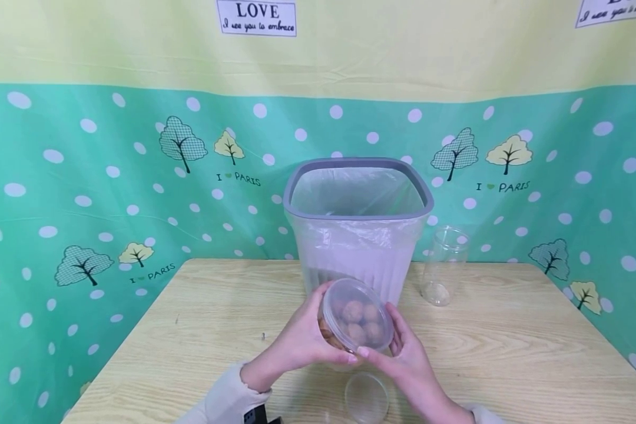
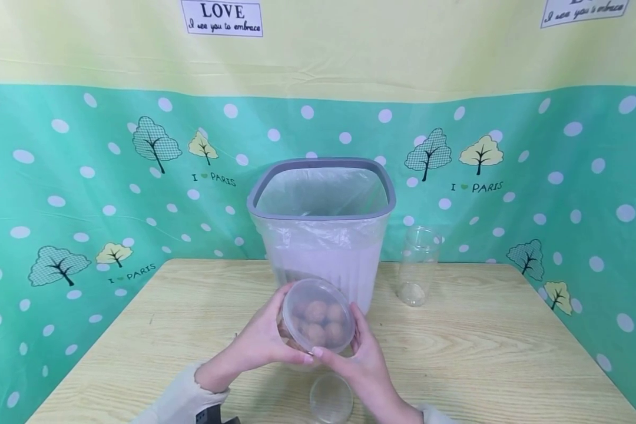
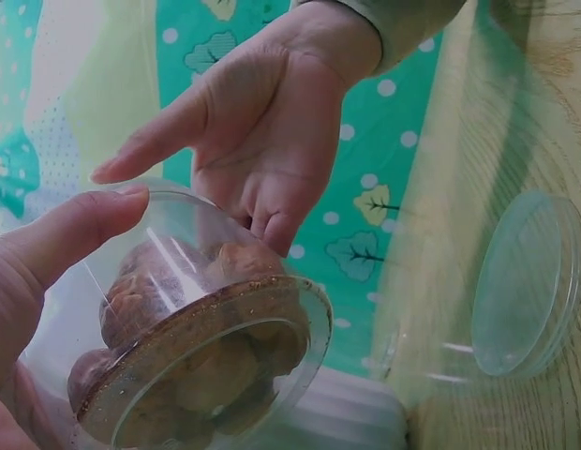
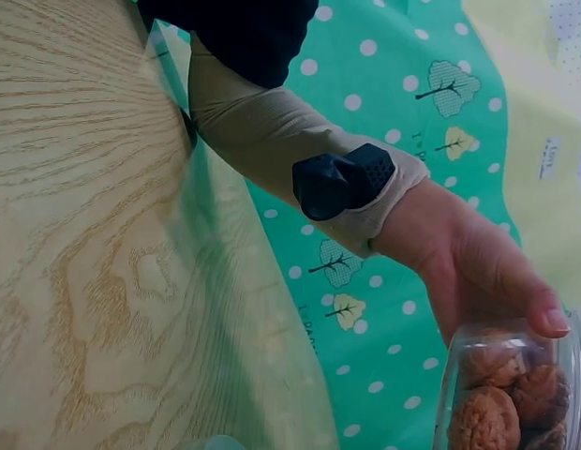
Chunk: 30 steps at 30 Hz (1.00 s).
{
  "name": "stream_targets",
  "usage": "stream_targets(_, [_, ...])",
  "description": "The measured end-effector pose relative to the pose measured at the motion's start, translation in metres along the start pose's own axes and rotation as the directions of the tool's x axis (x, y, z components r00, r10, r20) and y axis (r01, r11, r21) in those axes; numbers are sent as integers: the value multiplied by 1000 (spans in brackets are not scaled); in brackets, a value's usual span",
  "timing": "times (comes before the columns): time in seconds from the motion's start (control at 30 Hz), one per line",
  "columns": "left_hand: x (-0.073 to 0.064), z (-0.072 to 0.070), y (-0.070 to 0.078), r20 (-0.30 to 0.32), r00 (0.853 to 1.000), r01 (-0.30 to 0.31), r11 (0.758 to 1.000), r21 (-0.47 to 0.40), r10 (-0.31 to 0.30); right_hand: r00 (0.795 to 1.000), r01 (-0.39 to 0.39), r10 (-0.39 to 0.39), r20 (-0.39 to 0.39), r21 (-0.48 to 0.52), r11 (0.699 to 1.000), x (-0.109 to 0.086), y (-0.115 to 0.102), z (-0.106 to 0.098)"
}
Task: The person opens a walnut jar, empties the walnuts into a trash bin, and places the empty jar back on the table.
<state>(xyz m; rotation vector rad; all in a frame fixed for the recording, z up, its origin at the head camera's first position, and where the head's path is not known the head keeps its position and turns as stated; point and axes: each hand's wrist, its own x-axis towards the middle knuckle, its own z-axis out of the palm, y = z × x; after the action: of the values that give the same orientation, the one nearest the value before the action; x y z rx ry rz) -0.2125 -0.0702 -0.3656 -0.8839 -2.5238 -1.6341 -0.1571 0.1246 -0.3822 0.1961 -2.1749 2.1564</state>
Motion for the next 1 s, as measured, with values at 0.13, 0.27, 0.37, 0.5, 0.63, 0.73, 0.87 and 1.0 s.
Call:
stream_targets(0.13, [0, 0, 0, 0, 1000, -1, 1000, 6, 1, 1000, 1, -1, -9, 4, 1000, 0, 2, 0])
stream_targets(0.27, [0, -1, 0, 4, 1000, -2, 1000, 7, 2, 999, 43, -43, -7, 3, 999, 1, 3, 0])
stream_targets(0.37, [0, -2, 0, 9, 1000, -8, 1000, 6, 8, 997, 76, -76, 0, -8, 997, 1, 4, -1])
stream_targets(0.5, [0, -3, -1, 23, 1000, -15, 1000, 10, 14, 993, 115, -115, 13, -35, 993, 2, 8, -3])
stream_targets(0.63, [0, -6, -1, 47, 999, -16, 1000, -6, 16, 987, 158, -156, 38, -51, 986, 4, 10, -7])
stream_targets(0.73, [0, -7, -1, 70, 997, -22, 999, -34, 24, 979, 196, -192, 71, -49, 979, 6, 12, -11])
stream_targets(0.87, [1, -9, -1, 101, 994, -31, 997, -69, 38, 956, 267, -261, 135, -22, 964, 10, 16, -18])
stream_targets(1.0, [0, -10, 0, 125, 991, -38, 993, -111, 52, 925, 328, -323, 199, 8, 945, 15, 20, -25])
